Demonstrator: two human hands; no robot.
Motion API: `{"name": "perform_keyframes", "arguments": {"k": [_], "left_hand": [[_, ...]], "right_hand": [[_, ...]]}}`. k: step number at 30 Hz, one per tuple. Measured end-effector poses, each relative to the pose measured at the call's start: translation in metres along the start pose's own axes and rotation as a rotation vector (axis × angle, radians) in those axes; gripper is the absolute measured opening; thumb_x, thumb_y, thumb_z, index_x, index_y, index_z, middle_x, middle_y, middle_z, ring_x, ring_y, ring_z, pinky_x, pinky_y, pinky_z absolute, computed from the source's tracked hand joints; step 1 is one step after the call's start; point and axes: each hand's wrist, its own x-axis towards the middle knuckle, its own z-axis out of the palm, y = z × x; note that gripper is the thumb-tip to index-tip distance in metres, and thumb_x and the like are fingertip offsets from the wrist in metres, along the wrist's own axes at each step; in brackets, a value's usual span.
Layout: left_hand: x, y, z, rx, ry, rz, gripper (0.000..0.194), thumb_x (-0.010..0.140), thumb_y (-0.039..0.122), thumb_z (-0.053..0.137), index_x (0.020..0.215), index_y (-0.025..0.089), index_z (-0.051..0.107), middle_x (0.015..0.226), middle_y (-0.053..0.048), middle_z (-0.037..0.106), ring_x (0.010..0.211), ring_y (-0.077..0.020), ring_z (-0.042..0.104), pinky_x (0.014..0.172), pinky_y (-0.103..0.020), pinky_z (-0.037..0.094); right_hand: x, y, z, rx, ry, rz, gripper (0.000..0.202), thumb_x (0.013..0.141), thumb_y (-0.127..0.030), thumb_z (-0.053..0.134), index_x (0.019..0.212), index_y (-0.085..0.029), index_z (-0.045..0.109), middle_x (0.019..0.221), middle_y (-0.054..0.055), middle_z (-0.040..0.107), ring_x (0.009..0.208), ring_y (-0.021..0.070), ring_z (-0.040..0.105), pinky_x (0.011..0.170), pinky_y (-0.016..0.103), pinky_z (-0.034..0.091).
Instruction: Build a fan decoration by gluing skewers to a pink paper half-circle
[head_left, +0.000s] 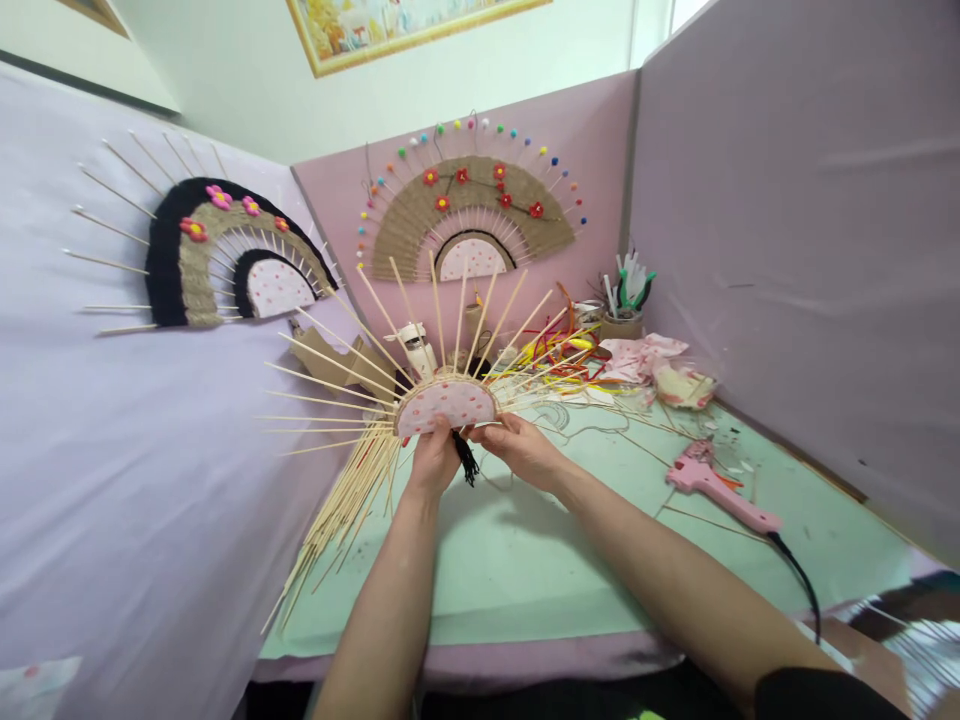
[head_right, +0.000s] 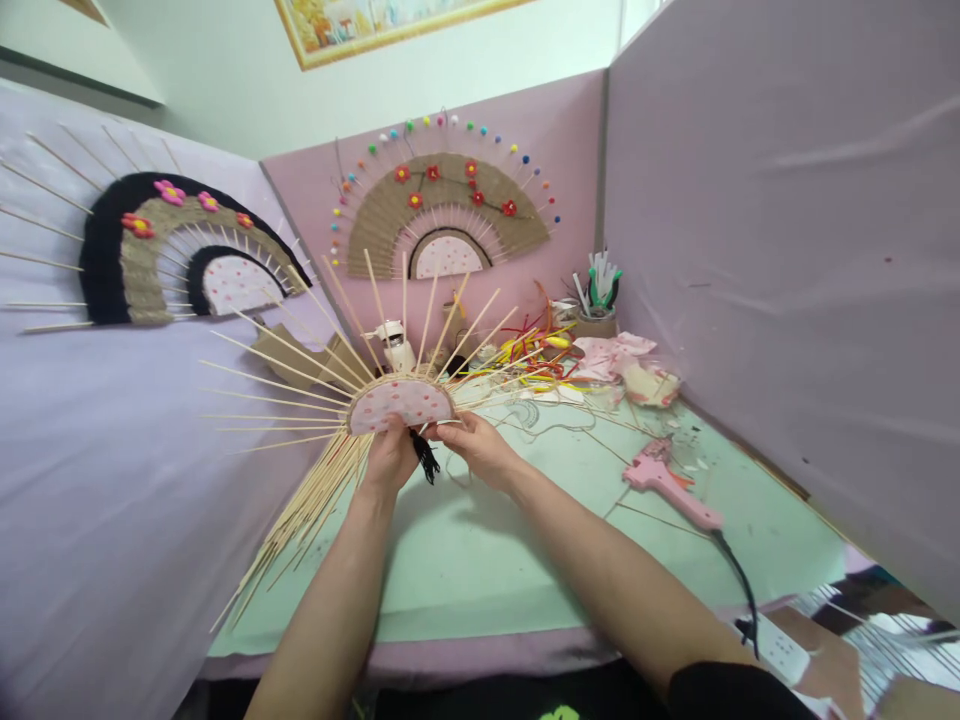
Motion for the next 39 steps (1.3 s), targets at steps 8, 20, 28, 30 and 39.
{"name": "perform_keyframes", "arguments": {"k": [8, 20, 28, 30, 39], "left_hand": [[0.002, 0.001, -0.004, -0.084, 0.07, 0.007, 0.047, 0.075, 0.025, 0.077, 0.119, 0.025, 0.06, 0.112, -0.007, 0.072, 0.113, -0.0245, 0.065, 0.092, -0.043, 0.057], [0.011, 0.007, -0.012, -0.092, 0.128, 0.072, 0.032, 0.079, 0.027, 0.074, 0.109, 0.019, 0.064, 0.121, -0.009, 0.069, 0.114, -0.0239, 0.065, 0.097, -0.039, 0.055], [0.013, 0.013, -0.015, -0.066, 0.113, 0.112, 0.027, 0.077, 0.025, 0.076, 0.102, 0.02, 0.067, 0.127, -0.006, 0.066, 0.117, -0.0241, 0.063, 0.102, -0.037, 0.052], [0.014, 0.013, -0.016, -0.062, 0.114, 0.118, 0.03, 0.073, 0.028, 0.079, 0.099, 0.02, 0.068, 0.128, -0.007, 0.065, 0.119, -0.0256, 0.062, 0.103, -0.038, 0.052], [0.015, 0.015, -0.02, -0.019, 0.101, 0.152, 0.032, 0.072, 0.031, 0.081, 0.099, 0.021, 0.067, 0.128, -0.005, 0.065, 0.119, -0.024, 0.061, 0.105, -0.04, 0.05]], "right_hand": [[-0.004, 0.0, -0.009, -0.064, 0.217, 0.003, 0.046, 0.064, -0.049, 0.079, 0.092, -0.021, 0.055, 0.05, -0.012, 0.04, 0.044, 0.0062, 0.032, 0.046, 0.021, 0.028], [-0.028, -0.013, -0.008, -0.65, 0.318, -0.444, 0.025, 0.086, -0.042, 0.06, 0.079, -0.019, 0.064, 0.06, -0.003, 0.048, 0.054, 0.0102, 0.037, 0.052, 0.025, 0.03], [-0.025, -0.02, -0.023, -0.665, 0.433, -0.56, 0.018, 0.085, -0.038, 0.062, 0.085, -0.02, 0.063, 0.055, -0.007, 0.04, 0.051, 0.0093, 0.034, 0.05, 0.025, 0.029], [-0.022, -0.024, -0.028, -0.569, 0.463, -0.54, 0.021, 0.081, -0.038, 0.066, 0.092, -0.02, 0.062, 0.056, -0.008, 0.04, 0.051, 0.009, 0.034, 0.05, 0.024, 0.028], [-0.015, -0.056, -0.062, 0.082, 0.397, -0.377, 0.03, 0.063, -0.027, 0.079, 0.087, -0.022, 0.061, 0.053, -0.011, 0.041, 0.043, 0.0041, 0.025, 0.042, 0.019, 0.02]]}}
